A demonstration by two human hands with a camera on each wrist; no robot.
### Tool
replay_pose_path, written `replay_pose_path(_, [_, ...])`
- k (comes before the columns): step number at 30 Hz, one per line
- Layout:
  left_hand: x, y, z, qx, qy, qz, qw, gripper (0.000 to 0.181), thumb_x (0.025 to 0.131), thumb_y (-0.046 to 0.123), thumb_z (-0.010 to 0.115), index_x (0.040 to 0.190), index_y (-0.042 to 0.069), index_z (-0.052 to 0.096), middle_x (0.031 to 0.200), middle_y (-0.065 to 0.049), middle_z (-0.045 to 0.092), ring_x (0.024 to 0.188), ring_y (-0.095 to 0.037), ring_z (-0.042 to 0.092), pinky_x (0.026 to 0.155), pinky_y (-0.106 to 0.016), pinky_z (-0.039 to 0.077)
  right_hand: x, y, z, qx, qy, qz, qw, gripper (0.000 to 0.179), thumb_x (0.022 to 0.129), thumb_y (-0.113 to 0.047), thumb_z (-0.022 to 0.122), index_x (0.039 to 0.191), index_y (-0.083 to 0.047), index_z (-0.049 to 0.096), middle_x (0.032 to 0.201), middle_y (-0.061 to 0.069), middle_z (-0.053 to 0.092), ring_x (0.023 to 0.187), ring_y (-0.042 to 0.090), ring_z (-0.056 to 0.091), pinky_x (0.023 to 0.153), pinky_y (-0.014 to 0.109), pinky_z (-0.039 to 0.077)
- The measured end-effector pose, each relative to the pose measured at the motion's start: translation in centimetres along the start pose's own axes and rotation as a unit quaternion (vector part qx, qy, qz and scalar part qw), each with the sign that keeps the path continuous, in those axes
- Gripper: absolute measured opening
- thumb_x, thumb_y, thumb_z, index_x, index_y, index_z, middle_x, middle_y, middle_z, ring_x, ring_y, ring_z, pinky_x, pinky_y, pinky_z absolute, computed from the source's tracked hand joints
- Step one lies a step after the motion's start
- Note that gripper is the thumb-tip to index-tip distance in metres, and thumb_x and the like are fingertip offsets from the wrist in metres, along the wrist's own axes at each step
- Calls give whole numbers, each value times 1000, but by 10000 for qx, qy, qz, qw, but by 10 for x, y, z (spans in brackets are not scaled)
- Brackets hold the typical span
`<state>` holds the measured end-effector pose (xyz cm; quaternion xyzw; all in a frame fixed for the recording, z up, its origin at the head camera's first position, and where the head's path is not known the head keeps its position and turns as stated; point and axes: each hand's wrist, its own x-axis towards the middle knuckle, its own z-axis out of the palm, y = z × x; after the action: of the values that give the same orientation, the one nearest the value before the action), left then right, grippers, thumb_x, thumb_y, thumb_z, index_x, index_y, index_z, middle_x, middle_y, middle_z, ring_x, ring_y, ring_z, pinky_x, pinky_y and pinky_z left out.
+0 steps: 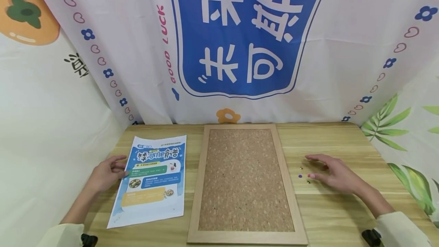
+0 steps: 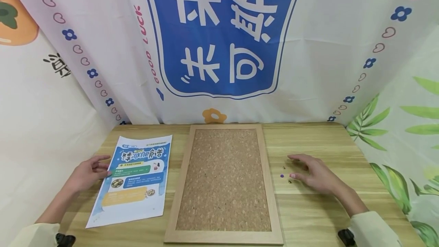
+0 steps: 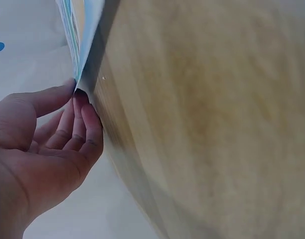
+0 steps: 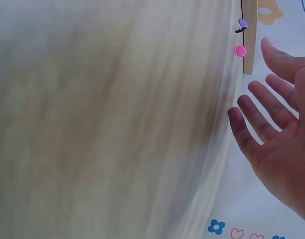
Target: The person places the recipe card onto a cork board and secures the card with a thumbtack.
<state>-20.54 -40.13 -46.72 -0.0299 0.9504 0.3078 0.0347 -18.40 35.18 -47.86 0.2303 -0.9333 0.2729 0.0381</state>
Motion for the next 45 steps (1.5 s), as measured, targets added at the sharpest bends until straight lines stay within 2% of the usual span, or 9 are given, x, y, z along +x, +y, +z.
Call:
replay_pose_path(6, [-3,1,0,-106,254,165,9995,54,97,-2,69,146,-15,51,120,-35,70,101,-39,75,71,-23,61,5,0,2,163,-88,-23,9998,55,95,-24,82,143,-4,65,139,16,72,123,38,69,93,40,65])
replay_pose_path(11, [-6,4,-3,-338,276,69,9990,49,103,5,65,148,-11,53,122,-32,69,98,-31,74,69,-24,63,8,1,2,228,-181,30,9996,50,95,-21,82,140,-4,67,138,14,73,122,37,70,94,39,65])
replay_pose_path(21, [-10,14,-9,-981,-151,-55,9950,52,109,13,58,153,-13,46,133,-33,63,101,-23,74,78,-27,67,13,3,5,242,-100,-68,9996,38,94,-15,82,130,-9,74,129,12,77,114,32,74,84,26,63])
replay_pose_path(27, [-9,18,-15,-1365,-302,-129,9901,54,110,17,58,156,-10,44,141,-32,59,101,-11,71,83,-24,66,17,6,8,295,-207,54,9993,37,94,-17,83,129,-11,75,127,9,78,112,25,74,84,25,63])
replay_pose_path(34, [-11,22,-22,-1884,-368,-45,9814,60,112,20,58,159,-10,38,146,-32,56,100,1,70,87,-25,66,21,6,7,489,-243,72,9985,35,94,-15,82,128,-9,75,123,9,79,108,23,74,83,25,63])
replay_pose_path(35, [-11,22,-23,-1944,-353,-47,9803,60,112,21,58,160,-9,37,144,-28,58,100,1,70,87,-25,66,21,6,7,507,-270,90,9983,34,95,-15,81,128,-9,75,123,9,79,108,21,74,83,25,63])
replay_pose_path(38, [-11,23,-27,-2132,-315,-23,9765,62,111,23,60,159,-9,37,130,-9,68,99,-1,71,85,-25,67,22,6,7,588,-289,113,9978,33,95,-15,81,127,-8,75,123,9,79,108,21,74,83,24,63])
replay_pose_path(41, [-12,24,-31,-2275,-280,6,9734,65,110,25,62,159,-9,37,116,14,68,99,-2,73,85,-26,67,23,6,6,662,-322,81,9973,32,96,-15,80,127,-8,75,122,9,79,108,21,74,83,24,64])
replay_pose_path(45, [-14,28,-33,-2440,-268,39,9694,67,110,28,64,158,-9,37,112,21,67,100,-3,73,85,-25,67,24,5,5,734,-347,59,9967,32,97,-14,80,127,-6,75,122,10,79,107,22,74,83,24,64])
